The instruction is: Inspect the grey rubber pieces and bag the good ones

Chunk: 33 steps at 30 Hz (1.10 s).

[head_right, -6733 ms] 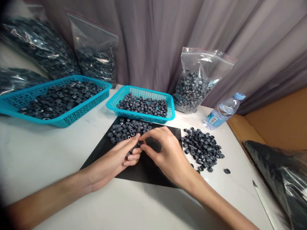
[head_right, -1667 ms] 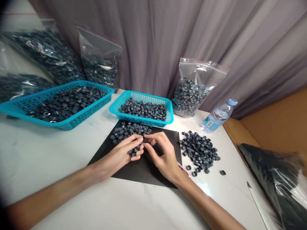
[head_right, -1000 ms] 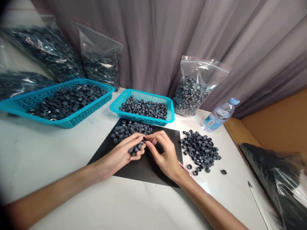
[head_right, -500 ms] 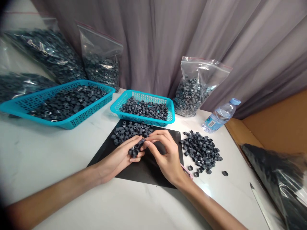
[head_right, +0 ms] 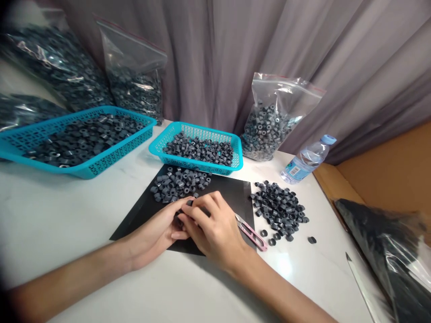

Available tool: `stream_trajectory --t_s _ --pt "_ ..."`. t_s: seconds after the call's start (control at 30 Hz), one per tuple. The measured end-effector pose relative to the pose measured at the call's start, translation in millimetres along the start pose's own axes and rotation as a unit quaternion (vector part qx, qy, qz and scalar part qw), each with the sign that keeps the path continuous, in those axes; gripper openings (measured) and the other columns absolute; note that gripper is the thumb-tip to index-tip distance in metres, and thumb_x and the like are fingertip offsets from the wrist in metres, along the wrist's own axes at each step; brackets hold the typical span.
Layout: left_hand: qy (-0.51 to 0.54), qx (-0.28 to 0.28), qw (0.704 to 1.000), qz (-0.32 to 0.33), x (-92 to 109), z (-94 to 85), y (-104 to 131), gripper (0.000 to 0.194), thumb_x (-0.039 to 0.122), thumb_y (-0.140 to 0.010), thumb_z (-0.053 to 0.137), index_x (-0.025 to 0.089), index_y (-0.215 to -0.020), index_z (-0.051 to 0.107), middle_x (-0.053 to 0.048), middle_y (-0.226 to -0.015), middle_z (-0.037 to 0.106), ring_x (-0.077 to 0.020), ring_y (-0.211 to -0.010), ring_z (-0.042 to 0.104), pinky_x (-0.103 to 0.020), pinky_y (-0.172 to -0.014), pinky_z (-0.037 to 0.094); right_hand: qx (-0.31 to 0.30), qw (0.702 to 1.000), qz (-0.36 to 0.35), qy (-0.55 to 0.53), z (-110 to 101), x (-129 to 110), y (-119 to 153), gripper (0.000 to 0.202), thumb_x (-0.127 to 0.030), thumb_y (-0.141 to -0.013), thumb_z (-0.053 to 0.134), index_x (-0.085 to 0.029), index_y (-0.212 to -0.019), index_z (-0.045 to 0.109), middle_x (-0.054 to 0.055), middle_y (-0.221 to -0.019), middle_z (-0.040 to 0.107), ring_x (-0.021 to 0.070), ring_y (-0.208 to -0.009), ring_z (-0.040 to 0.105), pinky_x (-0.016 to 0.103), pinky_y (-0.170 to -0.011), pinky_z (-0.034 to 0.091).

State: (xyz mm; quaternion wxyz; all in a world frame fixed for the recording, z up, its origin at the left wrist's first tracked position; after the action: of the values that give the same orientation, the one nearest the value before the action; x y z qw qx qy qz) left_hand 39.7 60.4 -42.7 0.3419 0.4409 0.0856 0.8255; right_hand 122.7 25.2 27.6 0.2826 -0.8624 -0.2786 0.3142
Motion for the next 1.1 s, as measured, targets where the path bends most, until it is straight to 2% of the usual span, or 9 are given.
stream_trajectory --t_s 0.1,0.23,0.4,0.5,0.63,0.73,0.87,0.97,1.1 --pt "-0.012 0.024 1.000 0.009 3 -2.3 3 0.014 0.025 -0.085 0.061 0.016 -0.076 0.055 0.006 -0.065 0.042 -0.0033 -0.049 0.035 -0.015 -0.041 0.020 -0.016 0.999 -0.036 0.014 2 -7 4 0.039 -0.017 -0.094 0.059 -0.026 -0.132 0.058 0.010 -0.104 0.065 0.0249 -0.093 0.055 0.042 -0.078 0.053" --pt "-0.044 0.018 0.998 0.028 7 -3.6 2 0.020 0.029 -0.086 0.061 0.017 -0.074 0.051 0.008 -0.061 0.038 -0.0023 -0.045 0.030 -0.013 -0.040 0.017 0.013 0.999 -0.029 0.004 -7 -10 6 0.048 -0.012 -0.093 0.058 -0.029 -0.138 0.054 0.009 -0.109 0.064 0.0247 -0.096 0.056 0.044 -0.083 0.052" --pt "-0.061 -0.015 0.998 0.026 19 -0.6 -1 0.023 0.029 -0.089 0.058 0.017 -0.071 0.049 0.009 -0.057 0.033 -0.0023 -0.042 0.021 -0.013 -0.037 0.014 0.089 0.993 0.074 -0.035 -20 14 3 0.034 -0.014 -0.098 0.049 -0.028 -0.126 0.060 0.007 -0.104 0.064 0.0230 -0.094 0.059 0.042 -0.082 0.051" --pt "-0.051 -0.028 0.996 0.060 40 4.6 1 0.025 0.025 -0.090 0.055 0.018 -0.068 0.045 0.008 -0.057 0.032 -0.0028 -0.042 0.020 -0.012 -0.035 0.015 0.041 0.990 0.124 -0.051 -6 33 -1 0.025 -0.017 -0.099 0.049 -0.025 -0.118 0.062 0.008 -0.106 0.064 0.0228 -0.098 0.058 0.041 -0.084 0.052" --pt "-0.041 -0.024 0.994 0.097 65 7.3 4 0.027 0.021 -0.092 0.050 0.018 -0.066 0.043 0.008 -0.057 0.032 -0.0030 -0.041 0.017 -0.013 -0.032 0.014 -0.069 0.994 0.083 -0.025 17 34 -1 0.028 -0.017 -0.098 0.052 -0.026 -0.122 0.062 0.009 -0.122 0.061 0.0251 -0.114 0.052 0.044 -0.095 0.052" --pt "-0.056 -0.017 0.992 0.112 71 6.5 5 0.025 0.020 -0.092 0.051 0.018 -0.067 0.044 0.008 -0.059 0.034 -0.0025 -0.040 0.018 -0.013 -0.032 0.014 -0.089 0.993 0.073 -0.004 22 34 1 0.026 -0.017 -0.098 0.052 -0.026 -0.118 0.065 0.010 -0.123 0.061 0.0258 -0.115 0.052 0.045 -0.095 0.053" --pt "-0.144 -0.006 0.982 0.120 61 5.7 3 0.024 0.029 -0.091 0.057 0.017 -0.072 0.050 0.006 -0.061 0.041 -0.0016 -0.041 0.022 -0.013 -0.035 0.013 -0.053 0.995 0.083 -0.013 15 34 2 0.020 -0.017 -0.098 0.053 -0.023 -0.112 0.065 0.009 -0.111 0.065 0.0238 -0.104 0.058 0.043 -0.091 0.054" --pt "-0.218 -0.030 0.969 0.112 46 9.6 2 0.028 0.040 -0.091 0.060 0.017 -0.077 0.054 0.006 -0.064 0.043 -0.0019 -0.044 0.027 -0.013 -0.039 0.015 0.004 0.994 0.088 -0.062 4 31 1 0.010 -0.018 -0.096 0.057 -0.023 -0.103 0.063 0.007 -0.103 0.064 0.0209 -0.095 0.061 0.039 -0.085 0.056" --pt "-0.235 -0.031 0.965 0.110 34 7.8 -3 0.030 0.047 -0.092 0.058 0.019 -0.084 0.052 0.006 -0.069 0.041 -0.0029 -0.050 0.030 -0.013 -0.042 0.018 0.092 0.976 0.128 -0.147 -10 34 5 0.006 -0.017 -0.095 0.059 -0.022 -0.098 0.061 0.005 -0.093 0.062 0.0169 -0.083 0.064 0.032 -0.072 0.058"
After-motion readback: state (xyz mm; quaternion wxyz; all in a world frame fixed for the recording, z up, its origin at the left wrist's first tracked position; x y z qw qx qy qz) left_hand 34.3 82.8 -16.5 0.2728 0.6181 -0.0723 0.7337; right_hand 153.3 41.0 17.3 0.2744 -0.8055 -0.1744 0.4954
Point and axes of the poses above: each hand's wrist, its own y-axis away from the middle knuckle, its own z-axis out of the palm, x = y × z, the point moved 8 cm from there along -y, towards the middle knuckle
